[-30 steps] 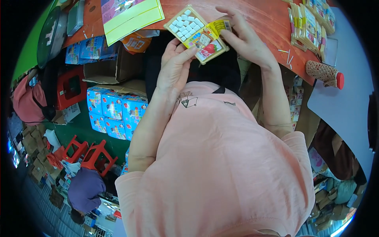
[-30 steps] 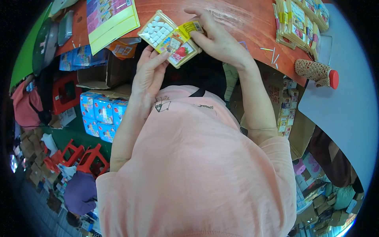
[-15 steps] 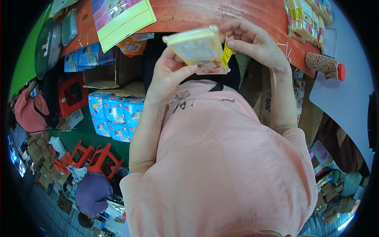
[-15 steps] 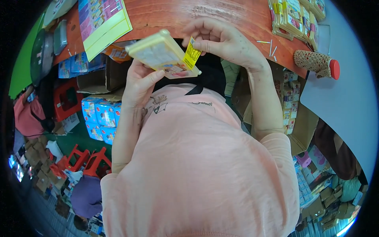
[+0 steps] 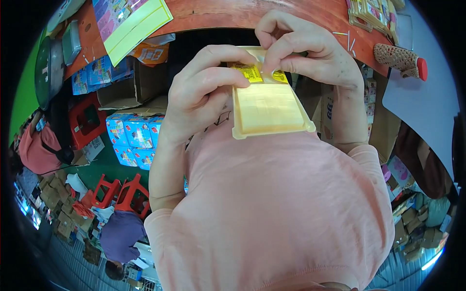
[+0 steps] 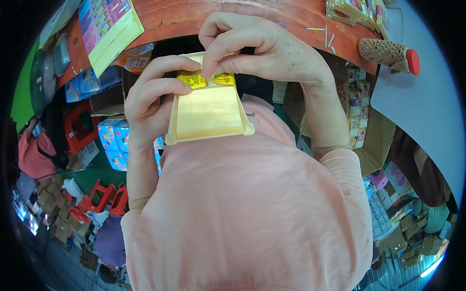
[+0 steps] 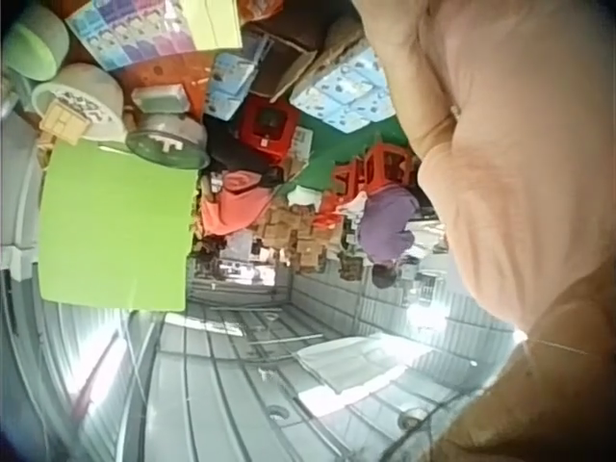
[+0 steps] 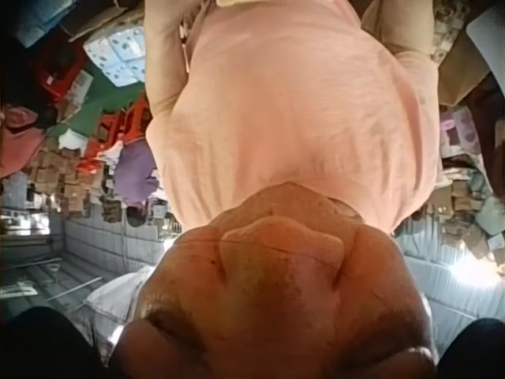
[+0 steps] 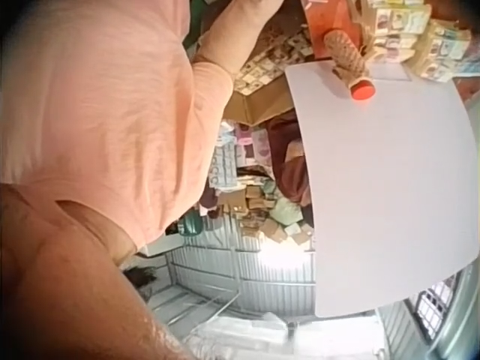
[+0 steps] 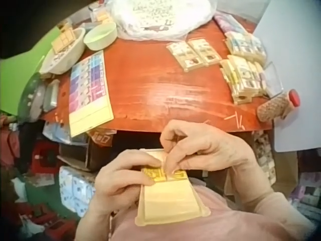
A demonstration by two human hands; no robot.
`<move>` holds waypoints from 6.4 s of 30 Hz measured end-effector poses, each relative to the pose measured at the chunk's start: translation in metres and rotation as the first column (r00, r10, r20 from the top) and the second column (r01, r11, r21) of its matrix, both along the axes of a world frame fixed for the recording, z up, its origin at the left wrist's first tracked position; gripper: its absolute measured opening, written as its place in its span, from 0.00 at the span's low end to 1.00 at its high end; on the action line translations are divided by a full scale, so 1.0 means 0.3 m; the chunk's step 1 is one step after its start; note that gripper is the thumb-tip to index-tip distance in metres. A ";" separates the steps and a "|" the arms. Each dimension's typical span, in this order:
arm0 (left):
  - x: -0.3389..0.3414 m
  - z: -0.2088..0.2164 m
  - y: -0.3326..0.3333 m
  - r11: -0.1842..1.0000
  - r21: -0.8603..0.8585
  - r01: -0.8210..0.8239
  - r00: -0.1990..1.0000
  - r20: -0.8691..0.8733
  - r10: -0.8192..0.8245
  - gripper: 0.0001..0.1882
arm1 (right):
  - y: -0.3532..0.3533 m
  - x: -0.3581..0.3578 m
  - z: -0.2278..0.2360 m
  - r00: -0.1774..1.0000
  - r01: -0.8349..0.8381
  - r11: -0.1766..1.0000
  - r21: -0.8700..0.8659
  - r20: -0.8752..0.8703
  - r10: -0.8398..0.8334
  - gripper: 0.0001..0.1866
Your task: Applying labels to small plastic trays filled with white candy pieces.
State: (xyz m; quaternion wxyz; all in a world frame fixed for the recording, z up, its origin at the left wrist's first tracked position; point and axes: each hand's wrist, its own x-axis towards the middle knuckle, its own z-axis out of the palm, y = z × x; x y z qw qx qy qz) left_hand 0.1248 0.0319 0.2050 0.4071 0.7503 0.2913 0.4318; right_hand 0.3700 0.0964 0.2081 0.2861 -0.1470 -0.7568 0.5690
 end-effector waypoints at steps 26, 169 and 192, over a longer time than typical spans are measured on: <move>0.007 -0.090 -0.066 0.785 0.543 -0.298 0.894 -0.131 0.429 0.16 | -0.087 0.019 -0.007 0.997 -0.022 1.000 0.018 0.076 0.020 0.27; -0.140 0.033 0.186 0.545 -0.629 -0.555 0.445 0.328 0.833 0.10 | 0.382 -0.286 -0.089 0.512 0.590 0.207 0.780 -0.164 -0.843 0.12; -0.187 -0.030 0.204 0.565 -0.824 -0.033 0.362 0.517 0.775 0.13 | 0.304 -0.211 -0.118 0.598 0.758 0.602 0.251 0.102 -0.795 0.22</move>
